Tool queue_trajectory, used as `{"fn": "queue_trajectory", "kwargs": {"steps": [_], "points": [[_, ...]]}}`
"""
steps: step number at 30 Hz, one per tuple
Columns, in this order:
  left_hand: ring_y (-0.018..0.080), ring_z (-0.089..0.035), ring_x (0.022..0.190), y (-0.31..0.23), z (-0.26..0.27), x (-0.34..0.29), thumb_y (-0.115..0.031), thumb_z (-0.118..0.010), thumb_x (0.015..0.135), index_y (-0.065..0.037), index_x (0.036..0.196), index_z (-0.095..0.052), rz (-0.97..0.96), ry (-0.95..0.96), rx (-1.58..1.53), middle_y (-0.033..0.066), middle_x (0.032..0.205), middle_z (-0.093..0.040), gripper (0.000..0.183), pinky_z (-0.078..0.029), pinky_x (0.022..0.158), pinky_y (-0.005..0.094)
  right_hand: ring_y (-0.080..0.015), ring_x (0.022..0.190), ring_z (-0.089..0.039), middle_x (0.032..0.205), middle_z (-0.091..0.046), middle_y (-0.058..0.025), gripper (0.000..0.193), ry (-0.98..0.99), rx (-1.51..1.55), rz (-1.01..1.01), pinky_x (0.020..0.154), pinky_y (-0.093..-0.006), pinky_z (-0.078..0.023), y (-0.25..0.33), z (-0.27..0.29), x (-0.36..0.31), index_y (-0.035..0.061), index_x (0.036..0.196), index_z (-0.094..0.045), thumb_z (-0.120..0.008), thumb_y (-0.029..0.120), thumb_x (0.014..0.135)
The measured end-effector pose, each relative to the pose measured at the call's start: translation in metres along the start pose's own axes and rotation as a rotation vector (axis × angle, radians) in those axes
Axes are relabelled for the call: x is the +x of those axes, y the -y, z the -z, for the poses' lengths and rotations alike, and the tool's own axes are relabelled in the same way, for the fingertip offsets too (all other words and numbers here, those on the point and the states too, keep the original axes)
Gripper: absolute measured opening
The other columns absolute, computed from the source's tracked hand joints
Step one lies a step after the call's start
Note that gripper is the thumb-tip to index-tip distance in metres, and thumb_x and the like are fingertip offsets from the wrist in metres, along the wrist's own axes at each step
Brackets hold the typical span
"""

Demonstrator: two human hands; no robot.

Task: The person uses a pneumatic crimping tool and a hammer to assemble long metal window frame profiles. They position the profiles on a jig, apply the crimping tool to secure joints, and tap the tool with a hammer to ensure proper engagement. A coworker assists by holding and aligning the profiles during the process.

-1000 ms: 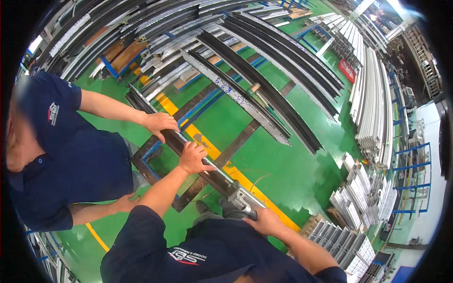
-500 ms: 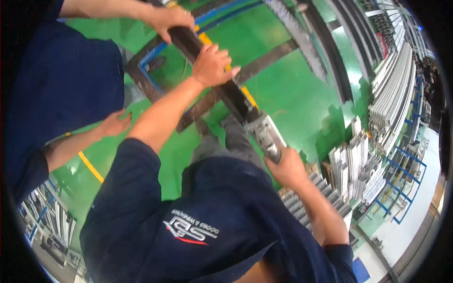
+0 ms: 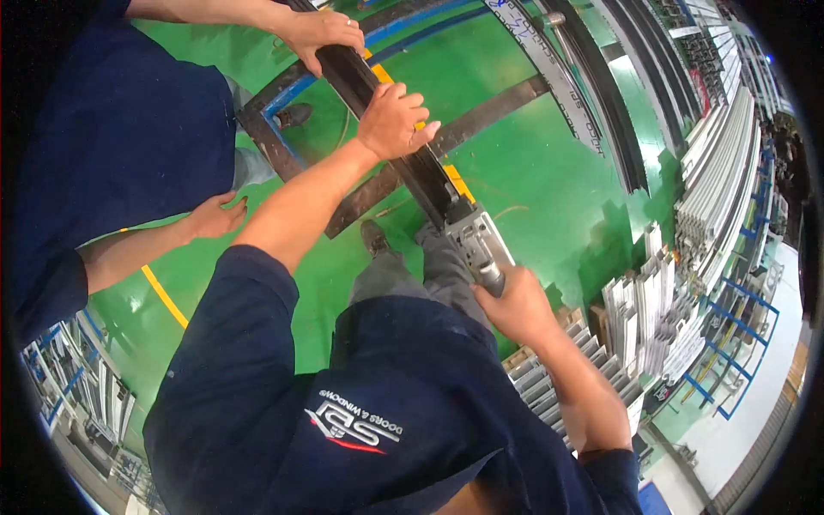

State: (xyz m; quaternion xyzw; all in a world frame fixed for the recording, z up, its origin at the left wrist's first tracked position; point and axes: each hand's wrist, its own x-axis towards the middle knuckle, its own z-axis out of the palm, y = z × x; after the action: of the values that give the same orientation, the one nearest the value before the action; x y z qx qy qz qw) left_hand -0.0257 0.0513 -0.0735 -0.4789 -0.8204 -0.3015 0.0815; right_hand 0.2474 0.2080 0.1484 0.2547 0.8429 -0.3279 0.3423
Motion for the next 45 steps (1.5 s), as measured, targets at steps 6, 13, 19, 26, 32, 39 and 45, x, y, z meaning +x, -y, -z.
{"fn": "queue_trajectory", "kwargs": {"steps": [6, 13, 19, 26, 32, 39, 45], "points": [[0.0319, -0.063, 0.108, -0.001, 0.045, 0.019, -0.075, -0.075, 0.079, -0.012, 0.097, -0.079, -0.068, 0.282, 0.176, 0.0085, 0.101, -0.067, 0.066, -0.046, 0.098, 0.0479, -0.0503, 0.096, -0.071, 0.094, -0.073, -0.0312, 0.048, 0.12, 0.021, 0.09, 0.088, -0.0533, -0.057, 0.003, 0.01, -0.007, -0.0038, 0.116, -0.069, -0.078, 0.038, 0.094], [0.0329, -0.072, 0.103, 0.011, 0.043, 0.069, -0.079, -0.083, 0.061, -0.008, 0.1, -0.079, -0.168, 0.913, 0.22, 0.0124, 0.098, -0.076, 0.081, -0.048, 0.107, 0.054, -0.0492, 0.092, -0.069, 0.099, -0.071, -0.029, 0.062, 0.351, 0.616, 0.562, 0.083, -0.0515, -0.055, -0.063, -0.028, 0.014, -0.0011, 0.141, -0.052, -0.074, 0.041, 0.101], [0.0324, -0.068, 0.109, -0.001, 0.031, 0.082, -0.054, -0.095, 0.055, -0.009, 0.105, -0.074, -0.107, 1.001, 0.262, 0.0084, 0.102, -0.073, 0.071, -0.044, 0.112, 0.0522, -0.0502, 0.08, -0.071, 0.079, -0.069, -0.0291, 0.044, 0.582, 0.649, 0.494, 0.072, -0.0557, -0.058, -0.062, -0.022, 0.029, -0.0087, 0.112, -0.053, -0.07, 0.03, 0.1], [0.0285, -0.069, 0.11, 0.01, 0.033, 0.076, -0.058, -0.092, 0.055, -0.012, 0.11, -0.075, -0.215, 0.987, 0.314, 0.0053, 0.107, -0.074, 0.074, -0.038, 0.12, 0.0511, -0.0444, 0.068, -0.074, 0.073, -0.07, -0.0277, 0.023, 0.495, 0.639, 0.556, 0.06, -0.0545, -0.059, -0.064, -0.02, 0.023, -0.0107, 0.101, -0.054, -0.066, 0.003, 0.086], [0.0324, -0.055, 0.136, -0.013, 0.033, 0.037, -0.047, -0.096, 0.052, -0.015, 0.109, -0.074, -0.108, 0.442, 0.439, 0.0049, 0.125, -0.067, 0.069, -0.028, 0.122, 0.063, -0.0401, 0.069, -0.073, 0.076, -0.072, -0.0206, 0.037, 0.128, 0.373, 0.35, 0.06, -0.0512, -0.057, -0.04, -0.022, -0.004, -0.0004, 0.104, -0.054, -0.074, 0.029, 0.096], [0.0385, -0.049, 0.124, 0.006, 0.029, -0.006, -0.049, -0.096, 0.06, -0.013, 0.096, -0.068, 0.063, 0.249, 0.013, 0.0101, 0.11, -0.057, 0.058, -0.026, 0.114, 0.0698, -0.0485, 0.08, -0.072, 0.082, -0.072, -0.0278, 0.034, -0.07, 0.146, 0.108, 0.075, -0.0549, -0.058, -0.002, -0.014, -0.02, -0.0008, 0.098, -0.069, -0.079, 0.031, 0.092], [0.0355, -0.05, 0.121, 0.009, 0.026, -0.013, -0.056, -0.093, 0.065, -0.014, 0.104, -0.071, 0.071, 0.201, 0.055, 0.0092, 0.114, -0.057, 0.06, -0.022, 0.115, 0.0795, -0.0486, 0.095, -0.072, 0.095, -0.074, -0.0285, 0.034, -0.066, 0.053, 0.058, 0.086, -0.0548, -0.057, 0.002, -0.012, -0.013, -0.0005, 0.102, -0.072, -0.076, 0.031, 0.091]]}}
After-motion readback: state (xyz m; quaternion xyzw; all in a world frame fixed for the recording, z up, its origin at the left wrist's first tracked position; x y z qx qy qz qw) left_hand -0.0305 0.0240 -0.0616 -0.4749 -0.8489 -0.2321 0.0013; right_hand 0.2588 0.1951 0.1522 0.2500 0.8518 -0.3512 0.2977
